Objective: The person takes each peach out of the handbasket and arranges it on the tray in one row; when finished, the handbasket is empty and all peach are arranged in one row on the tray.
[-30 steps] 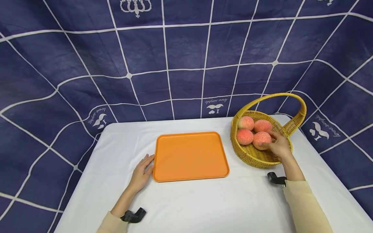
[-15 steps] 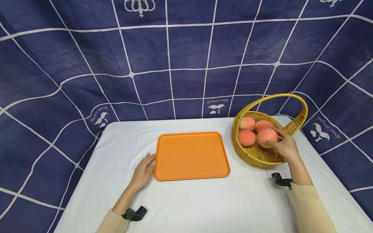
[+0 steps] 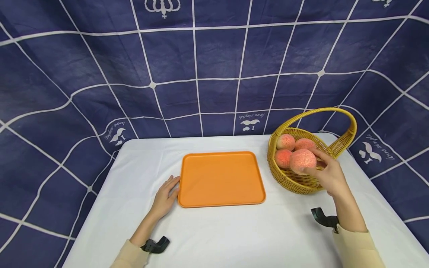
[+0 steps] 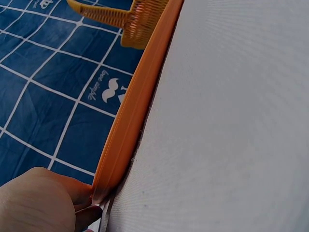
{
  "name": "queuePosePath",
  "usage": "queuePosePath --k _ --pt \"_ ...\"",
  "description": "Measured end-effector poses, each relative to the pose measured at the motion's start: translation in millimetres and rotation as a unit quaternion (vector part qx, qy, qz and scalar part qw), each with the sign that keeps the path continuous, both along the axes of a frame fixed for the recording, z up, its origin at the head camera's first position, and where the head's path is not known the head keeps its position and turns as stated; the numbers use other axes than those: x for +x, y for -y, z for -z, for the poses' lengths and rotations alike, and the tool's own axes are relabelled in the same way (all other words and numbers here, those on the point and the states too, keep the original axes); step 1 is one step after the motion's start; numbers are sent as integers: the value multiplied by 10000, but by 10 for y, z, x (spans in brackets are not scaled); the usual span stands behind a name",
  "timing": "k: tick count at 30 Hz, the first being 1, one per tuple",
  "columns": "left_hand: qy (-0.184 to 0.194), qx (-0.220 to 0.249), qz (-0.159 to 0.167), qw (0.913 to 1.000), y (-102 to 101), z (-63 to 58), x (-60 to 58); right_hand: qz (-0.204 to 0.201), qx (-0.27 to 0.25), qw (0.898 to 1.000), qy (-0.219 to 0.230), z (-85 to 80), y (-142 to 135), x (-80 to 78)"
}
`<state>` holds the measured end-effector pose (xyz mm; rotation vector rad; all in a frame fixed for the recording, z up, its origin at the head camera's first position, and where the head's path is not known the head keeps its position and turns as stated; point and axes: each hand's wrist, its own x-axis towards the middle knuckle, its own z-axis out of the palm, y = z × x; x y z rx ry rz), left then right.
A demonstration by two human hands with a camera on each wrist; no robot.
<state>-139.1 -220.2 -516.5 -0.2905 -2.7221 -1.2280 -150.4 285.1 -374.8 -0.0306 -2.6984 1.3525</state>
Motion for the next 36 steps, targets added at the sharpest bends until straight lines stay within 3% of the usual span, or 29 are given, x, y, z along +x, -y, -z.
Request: queuePosePath --k 5,10,16,22,36 --pt "-6 -5 -4 10000 -8 0 1 -433 -67 9987 -246 -97 250 94" --pt "-183 -68 -11 9998 -22 15 -8 -1005 -280 9944 -142 -124 599 53" --pt "-161 -123 10 9998 -28 16 -24 -1512 -719 9858 130 2 1122 -139" --pt "-121 -134 20 9998 -23 5 -19 -1852 -836 9791 47 137 1678 -334" --pt "-211 -139 3 9997 -9 5 -8 -2229 -1069 9656 801 479 2680 -626"
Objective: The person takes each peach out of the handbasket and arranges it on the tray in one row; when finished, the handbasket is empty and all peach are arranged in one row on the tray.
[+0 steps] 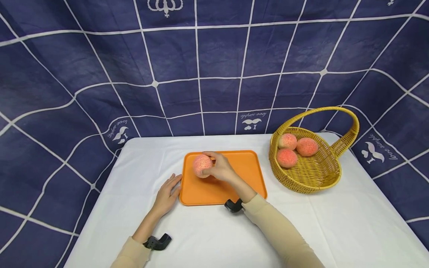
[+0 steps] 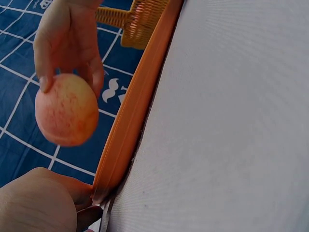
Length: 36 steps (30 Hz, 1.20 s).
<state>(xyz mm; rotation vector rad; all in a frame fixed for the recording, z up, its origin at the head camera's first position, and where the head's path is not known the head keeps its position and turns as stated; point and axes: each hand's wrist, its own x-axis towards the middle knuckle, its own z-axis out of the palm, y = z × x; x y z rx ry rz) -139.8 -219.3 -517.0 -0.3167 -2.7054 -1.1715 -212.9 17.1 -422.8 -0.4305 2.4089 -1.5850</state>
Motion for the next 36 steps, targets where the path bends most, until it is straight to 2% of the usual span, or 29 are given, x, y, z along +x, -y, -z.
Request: queuePosePath --k 11,24,36 --pt "-357 -62 29 9993 16 15 -9 -152 84 9997 196 164 367 -63" --pt "-186 -70 60 9998 4 12 -4 -128 264 9993 223 284 458 -94" --pt "-194 -119 40 9997 -5 6 -2 -249 727 9955 -552 329 481 -69"
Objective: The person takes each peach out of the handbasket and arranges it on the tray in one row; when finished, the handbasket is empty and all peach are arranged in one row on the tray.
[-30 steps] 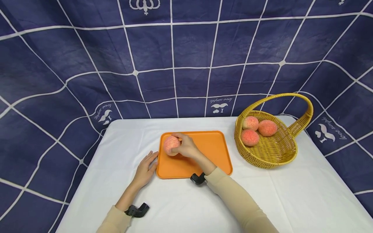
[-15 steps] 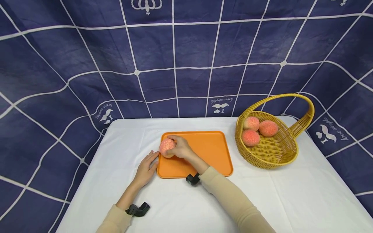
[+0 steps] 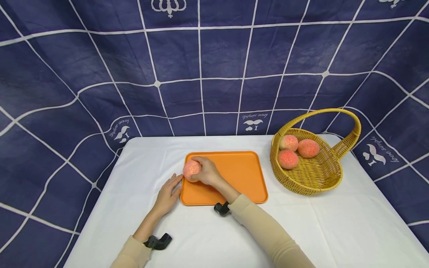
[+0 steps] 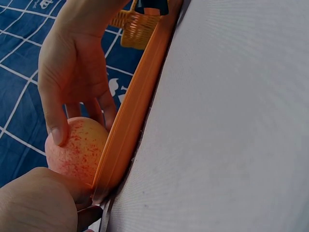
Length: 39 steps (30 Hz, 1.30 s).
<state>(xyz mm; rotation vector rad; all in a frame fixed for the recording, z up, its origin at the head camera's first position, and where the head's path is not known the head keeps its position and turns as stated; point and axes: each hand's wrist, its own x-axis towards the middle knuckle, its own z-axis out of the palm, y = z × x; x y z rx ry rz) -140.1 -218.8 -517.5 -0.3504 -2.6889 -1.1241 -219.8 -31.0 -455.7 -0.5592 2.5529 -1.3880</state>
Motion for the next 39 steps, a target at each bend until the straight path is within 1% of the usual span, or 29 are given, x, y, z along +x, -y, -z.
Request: queuePosePath --k 3,9,20,24,28,31,36,39 --pt "-29 11 -10 10000 -2 7 2 53 132 9999 -84 21 15 20" --pt "76 82 19 9999 -3 7 -1 75 258 9996 -4 43 17 57" --pt "130 83 30 9999 -3 -13 4 65 55 9999 107 60 -44 77" --pt "159 92 17 9998 2 -16 2 17 -138 9996 234 31 -119 98" --pt "201 89 -1 9998 4 -9 -1 12 -444 9982 412 -70 -259 154" --pt "234 112 -31 9997 3 -7 0 63 -629 9969 463 -158 -415 220" --pt "307 151 -72 9994 -7 -18 9 185 -1016 9931 562 -292 -770 366" --pt "395 165 -88 9990 -13 -25 11 136 -1339 9898 465 -371 -1018 447"
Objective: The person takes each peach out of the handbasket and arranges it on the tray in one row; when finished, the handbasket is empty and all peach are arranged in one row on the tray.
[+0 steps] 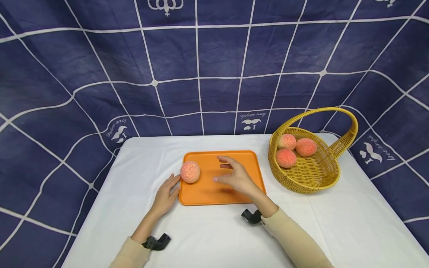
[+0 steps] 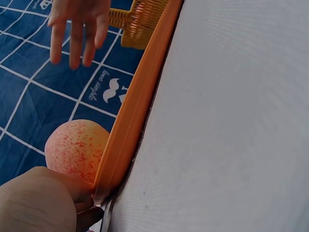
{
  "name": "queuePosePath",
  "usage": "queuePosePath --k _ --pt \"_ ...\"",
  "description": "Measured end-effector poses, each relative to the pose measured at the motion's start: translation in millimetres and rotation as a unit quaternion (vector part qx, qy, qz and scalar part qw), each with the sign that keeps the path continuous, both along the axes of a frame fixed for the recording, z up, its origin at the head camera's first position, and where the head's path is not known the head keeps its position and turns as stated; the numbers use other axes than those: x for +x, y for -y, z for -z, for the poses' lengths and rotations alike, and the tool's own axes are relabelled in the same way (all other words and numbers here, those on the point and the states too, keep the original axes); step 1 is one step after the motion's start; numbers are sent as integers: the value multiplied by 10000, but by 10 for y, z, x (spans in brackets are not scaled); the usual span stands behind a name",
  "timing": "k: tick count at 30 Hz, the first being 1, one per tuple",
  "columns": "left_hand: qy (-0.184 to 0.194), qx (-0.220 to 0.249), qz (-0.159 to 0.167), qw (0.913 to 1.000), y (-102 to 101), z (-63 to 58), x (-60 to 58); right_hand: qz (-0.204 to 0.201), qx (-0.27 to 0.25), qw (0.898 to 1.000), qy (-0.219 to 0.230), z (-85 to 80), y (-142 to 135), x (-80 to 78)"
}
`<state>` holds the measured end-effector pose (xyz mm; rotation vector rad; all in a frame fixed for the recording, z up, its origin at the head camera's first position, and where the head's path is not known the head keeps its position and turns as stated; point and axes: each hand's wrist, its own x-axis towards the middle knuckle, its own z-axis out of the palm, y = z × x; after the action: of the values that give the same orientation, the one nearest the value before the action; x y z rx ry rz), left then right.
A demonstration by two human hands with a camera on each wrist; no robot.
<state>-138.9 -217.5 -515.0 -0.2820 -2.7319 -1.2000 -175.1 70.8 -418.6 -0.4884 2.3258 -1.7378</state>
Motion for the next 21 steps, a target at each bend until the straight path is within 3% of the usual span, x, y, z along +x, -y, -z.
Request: queuePosePath --k 5,12,16,21 --pt "120 23 13 9999 8 -12 9 234 -476 9977 -424 -149 -422 118" --pt "-76 -24 -1 10000 3 -6 -6 1428 -798 9778 -1308 -269 -1110 110" --pt "-258 -42 -22 9997 2 8 -4 2182 -440 9644 -1426 -267 -1480 0" --pt "-152 0 -1 9999 -1 20 7 2762 506 9527 -1162 -193 -1810 -160"
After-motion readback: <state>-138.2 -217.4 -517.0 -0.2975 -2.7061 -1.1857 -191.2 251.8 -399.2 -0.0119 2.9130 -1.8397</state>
